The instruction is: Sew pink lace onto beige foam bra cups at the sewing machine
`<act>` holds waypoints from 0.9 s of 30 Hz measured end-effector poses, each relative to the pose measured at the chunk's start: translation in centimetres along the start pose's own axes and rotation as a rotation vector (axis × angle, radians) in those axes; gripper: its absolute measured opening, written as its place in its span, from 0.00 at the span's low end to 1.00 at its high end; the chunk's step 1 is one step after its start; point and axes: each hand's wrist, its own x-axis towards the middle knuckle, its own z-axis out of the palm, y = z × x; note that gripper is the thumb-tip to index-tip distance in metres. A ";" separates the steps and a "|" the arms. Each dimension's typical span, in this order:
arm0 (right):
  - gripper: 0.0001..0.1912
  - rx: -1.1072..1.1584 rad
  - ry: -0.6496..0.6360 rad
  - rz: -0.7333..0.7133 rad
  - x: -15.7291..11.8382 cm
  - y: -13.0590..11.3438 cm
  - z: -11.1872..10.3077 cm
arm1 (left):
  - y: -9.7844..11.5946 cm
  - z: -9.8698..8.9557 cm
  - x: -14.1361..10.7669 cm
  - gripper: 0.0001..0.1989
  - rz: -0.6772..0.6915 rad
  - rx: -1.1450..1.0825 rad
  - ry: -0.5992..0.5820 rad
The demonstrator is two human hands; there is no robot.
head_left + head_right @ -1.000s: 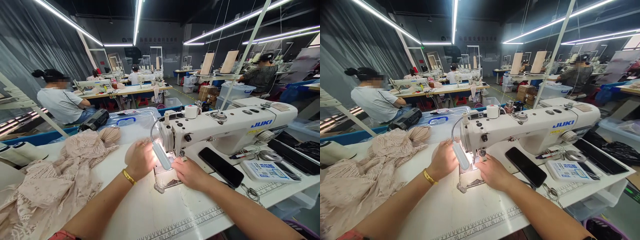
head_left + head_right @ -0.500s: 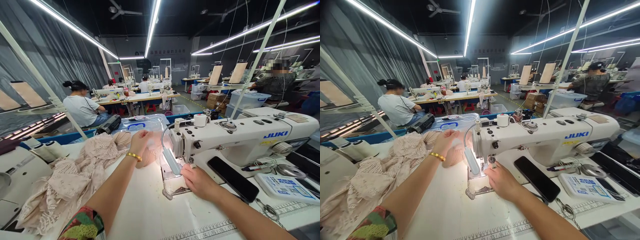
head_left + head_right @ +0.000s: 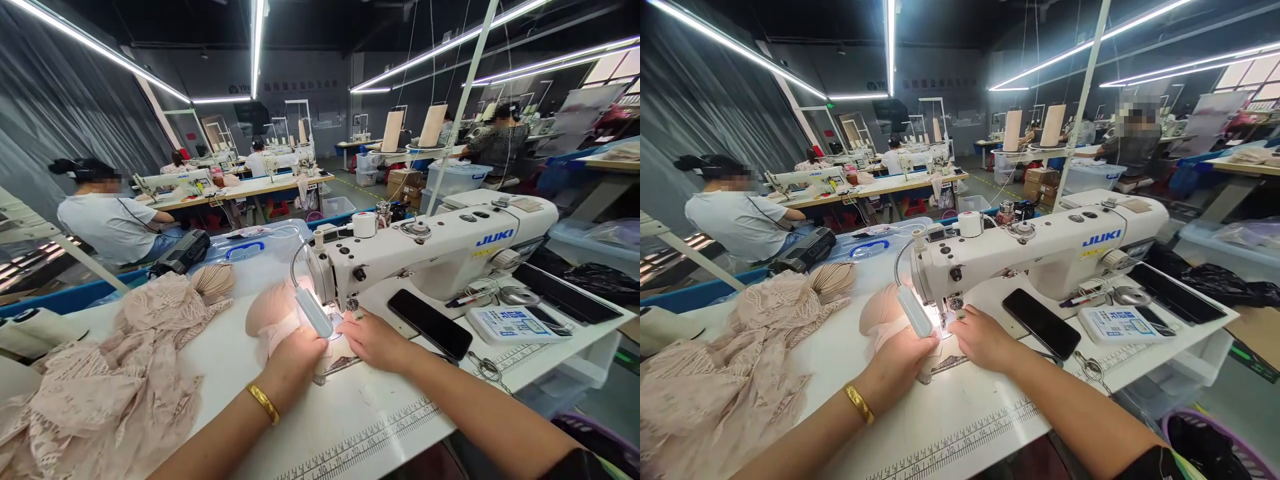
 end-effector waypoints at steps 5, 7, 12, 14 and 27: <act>0.11 0.014 -0.006 0.005 -0.1 0.1 0.0 | -0.4 0.1 1.2 0.13 -0.040 0.065 0.154; 0.11 0.010 -0.015 0.014 -0.1 0.1 0.0 | -0.3 0.5 1.4 0.13 -0.059 0.077 0.177; 0.12 0.005 -0.047 0.032 0.0 -0.1 -0.4 | -0.2 1.8 1.2 0.14 -0.118 0.090 0.191; 0.12 0.010 -0.057 0.029 0.0 -0.1 -0.4 | -0.3 2.1 1.2 0.14 -0.143 0.088 0.185; 0.14 0.029 0.032 -0.038 -0.1 0.1 0.3 | 0.7 1.1 2.5 0.07 -0.362 0.010 -0.049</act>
